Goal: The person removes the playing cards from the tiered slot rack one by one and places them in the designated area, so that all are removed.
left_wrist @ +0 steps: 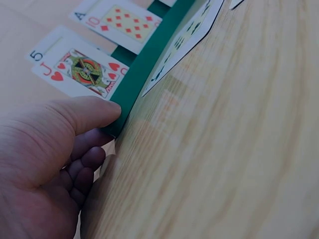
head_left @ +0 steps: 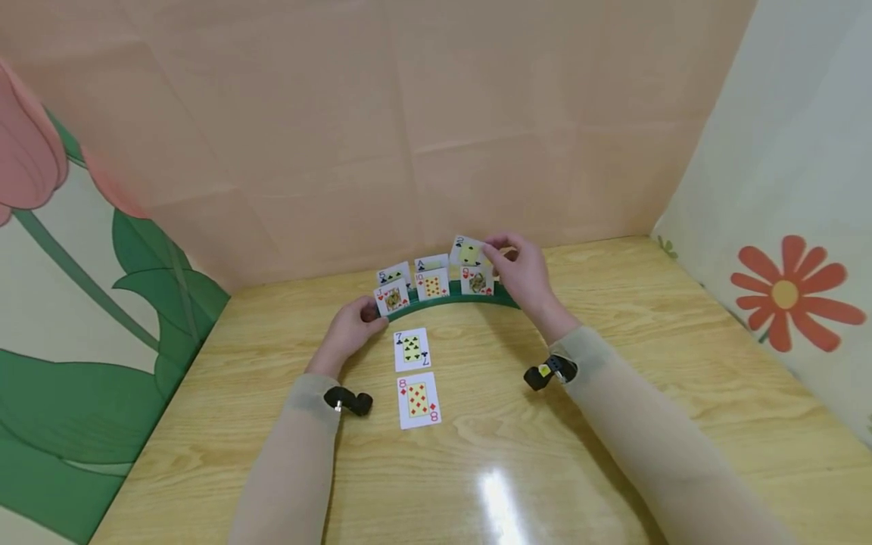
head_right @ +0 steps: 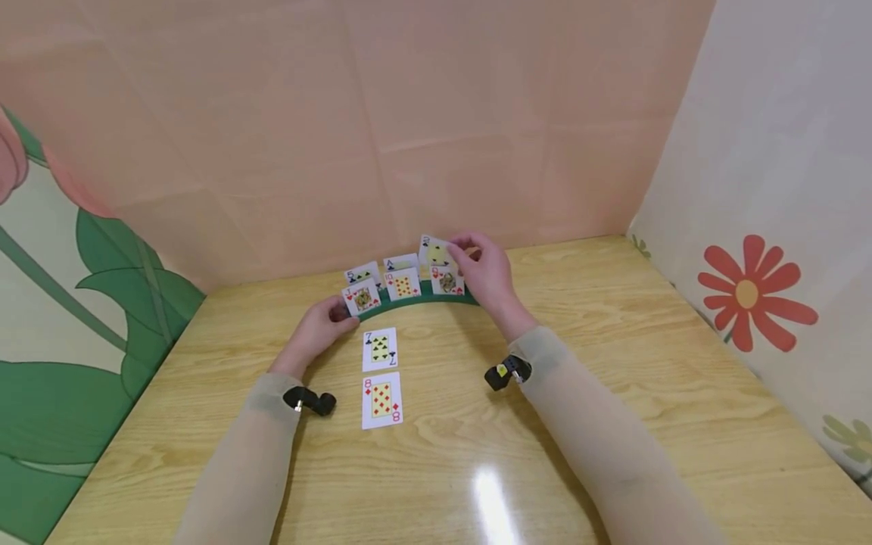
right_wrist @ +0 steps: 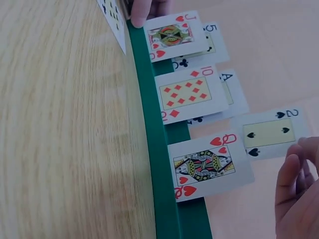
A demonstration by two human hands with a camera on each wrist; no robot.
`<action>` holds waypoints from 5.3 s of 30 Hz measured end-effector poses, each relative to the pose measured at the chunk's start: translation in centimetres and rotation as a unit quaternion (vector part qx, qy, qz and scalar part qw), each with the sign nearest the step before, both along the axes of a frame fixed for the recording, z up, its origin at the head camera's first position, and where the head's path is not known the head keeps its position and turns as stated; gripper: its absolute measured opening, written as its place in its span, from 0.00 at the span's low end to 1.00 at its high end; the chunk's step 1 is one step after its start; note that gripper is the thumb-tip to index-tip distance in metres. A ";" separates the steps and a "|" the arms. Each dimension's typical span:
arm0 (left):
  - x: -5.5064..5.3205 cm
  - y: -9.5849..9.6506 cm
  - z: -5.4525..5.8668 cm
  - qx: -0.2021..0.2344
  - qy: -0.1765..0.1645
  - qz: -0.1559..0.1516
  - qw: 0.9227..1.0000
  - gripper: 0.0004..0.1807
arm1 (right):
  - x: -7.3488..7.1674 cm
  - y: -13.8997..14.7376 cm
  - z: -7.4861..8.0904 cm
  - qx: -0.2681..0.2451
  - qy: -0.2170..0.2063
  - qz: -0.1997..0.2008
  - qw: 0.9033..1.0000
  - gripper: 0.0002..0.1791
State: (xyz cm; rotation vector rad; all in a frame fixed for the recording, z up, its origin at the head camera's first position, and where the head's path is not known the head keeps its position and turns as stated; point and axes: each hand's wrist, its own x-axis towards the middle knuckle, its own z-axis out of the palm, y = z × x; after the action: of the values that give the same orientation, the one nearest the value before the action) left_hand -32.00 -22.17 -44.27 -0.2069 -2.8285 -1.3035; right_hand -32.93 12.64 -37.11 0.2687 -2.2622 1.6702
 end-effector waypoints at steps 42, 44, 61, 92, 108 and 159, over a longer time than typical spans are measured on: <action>-0.1 -0.1 -0.1 0.003 0.002 -0.005 1.000 0.18 | 2.6 -1.4 -1.2 0.050 -0.026 0.143 0.988 0.11; -0.1 -0.1 0.0 0.003 0.002 -0.006 1.000 0.18 | 2.6 -1.5 -1.2 0.054 -0.038 0.149 0.987 0.10; 0.0 0.0 -0.1 -0.003 0.005 -0.003 1.000 0.18 | 2.8 -1.5 -2.2 0.089 -0.150 0.209 0.962 0.08; -0.1 0.0 -0.1 -0.008 0.006 -0.004 1.000 0.17 | 2.2 -1.7 -4.7 0.270 -0.104 0.157 0.944 0.05; -0.2 0.0 -0.2 -0.005 0.004 -0.001 1.000 0.19 | 0.8 -1.8 -5.8 0.306 -0.115 0.163 0.931 0.05; -0.1 0.1 -0.1 0.003 0.007 -0.004 1.000 0.19 | 0.5 -3.1 -4.6 0.397 -0.103 0.158 0.898 0.04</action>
State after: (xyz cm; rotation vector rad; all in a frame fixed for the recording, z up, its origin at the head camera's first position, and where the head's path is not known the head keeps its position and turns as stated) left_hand -32.10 -22.11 -44.40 -0.2278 -2.8151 -1.3055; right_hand -32.42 9.58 -41.70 0.6951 -3.1027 0.8073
